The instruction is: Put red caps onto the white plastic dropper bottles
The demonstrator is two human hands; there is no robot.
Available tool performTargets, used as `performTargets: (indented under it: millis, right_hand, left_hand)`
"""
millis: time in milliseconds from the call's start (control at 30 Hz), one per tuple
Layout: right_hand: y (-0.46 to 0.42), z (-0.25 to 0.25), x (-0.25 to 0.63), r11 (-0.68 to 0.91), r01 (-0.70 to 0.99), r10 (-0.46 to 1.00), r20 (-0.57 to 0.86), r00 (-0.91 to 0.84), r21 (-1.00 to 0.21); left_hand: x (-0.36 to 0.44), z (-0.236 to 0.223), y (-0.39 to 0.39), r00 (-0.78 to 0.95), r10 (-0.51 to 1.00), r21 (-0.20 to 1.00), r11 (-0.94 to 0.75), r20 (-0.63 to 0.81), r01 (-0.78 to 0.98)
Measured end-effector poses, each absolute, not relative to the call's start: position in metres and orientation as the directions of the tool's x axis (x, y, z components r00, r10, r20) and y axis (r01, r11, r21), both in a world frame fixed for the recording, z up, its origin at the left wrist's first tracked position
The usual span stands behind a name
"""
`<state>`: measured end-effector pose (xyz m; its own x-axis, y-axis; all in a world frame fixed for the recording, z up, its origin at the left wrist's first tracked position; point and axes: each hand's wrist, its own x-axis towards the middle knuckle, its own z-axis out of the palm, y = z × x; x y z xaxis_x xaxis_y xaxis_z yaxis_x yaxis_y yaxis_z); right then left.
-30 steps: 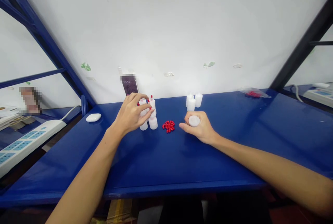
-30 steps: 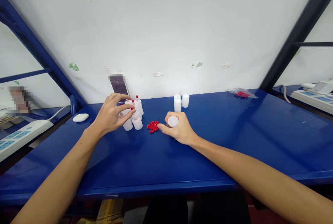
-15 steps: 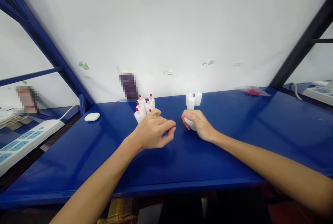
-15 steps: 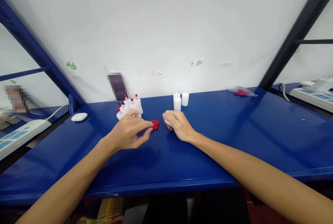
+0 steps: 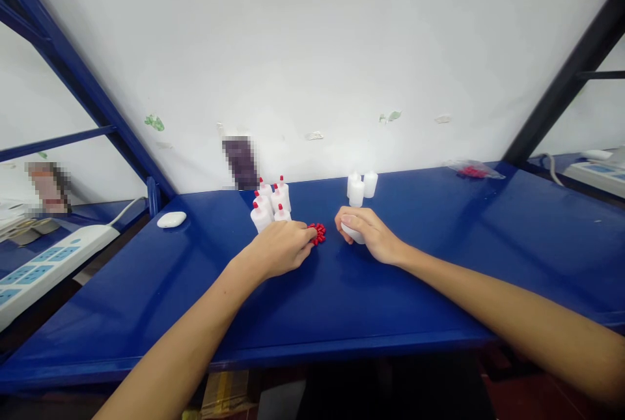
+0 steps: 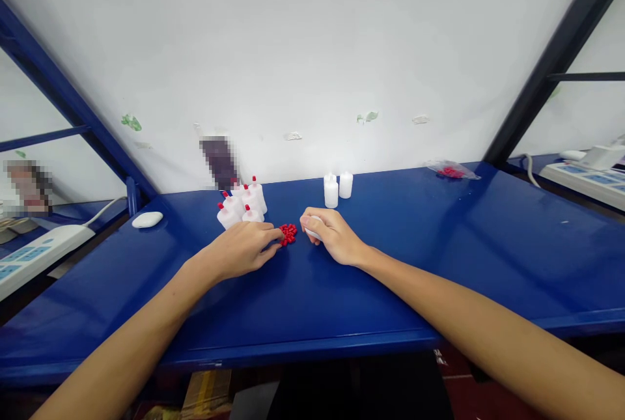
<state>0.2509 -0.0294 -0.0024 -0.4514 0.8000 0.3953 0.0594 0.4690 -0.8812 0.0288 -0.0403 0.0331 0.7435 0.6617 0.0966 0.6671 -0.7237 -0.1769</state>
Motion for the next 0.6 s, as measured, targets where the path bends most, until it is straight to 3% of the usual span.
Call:
performTargets:
  millis: [467, 533, 600]
  right_hand:
    - [-0.0310, -0.0003, 0.2518, 0.459, 0.037, 0.787, 0.387, -0.480, -0.888]
    - [-0.0317, 0.0013, 0.2514, 0.458, 0.043, 0.788, 0.383, -0.482, -0.888]
    - [-0.0323, 0.0021, 0.2509, 0.438, 0.058, 0.800, 0.359, -0.481, -0.897]
  left_hand:
    - [0.0258, 0.0308, -0.0376, 0.754, 0.655, -0.103, -0.747, 0.057, 0.657]
    - [0.0257, 0.0318, -0.0387, 0.776, 0.623, -0.082, -0.772, 0.100, 0.631]
    - [0.0288, 0.0320, -0.0409, 0.796, 0.557, -0.017, -0.817, 0.237, 0.577]
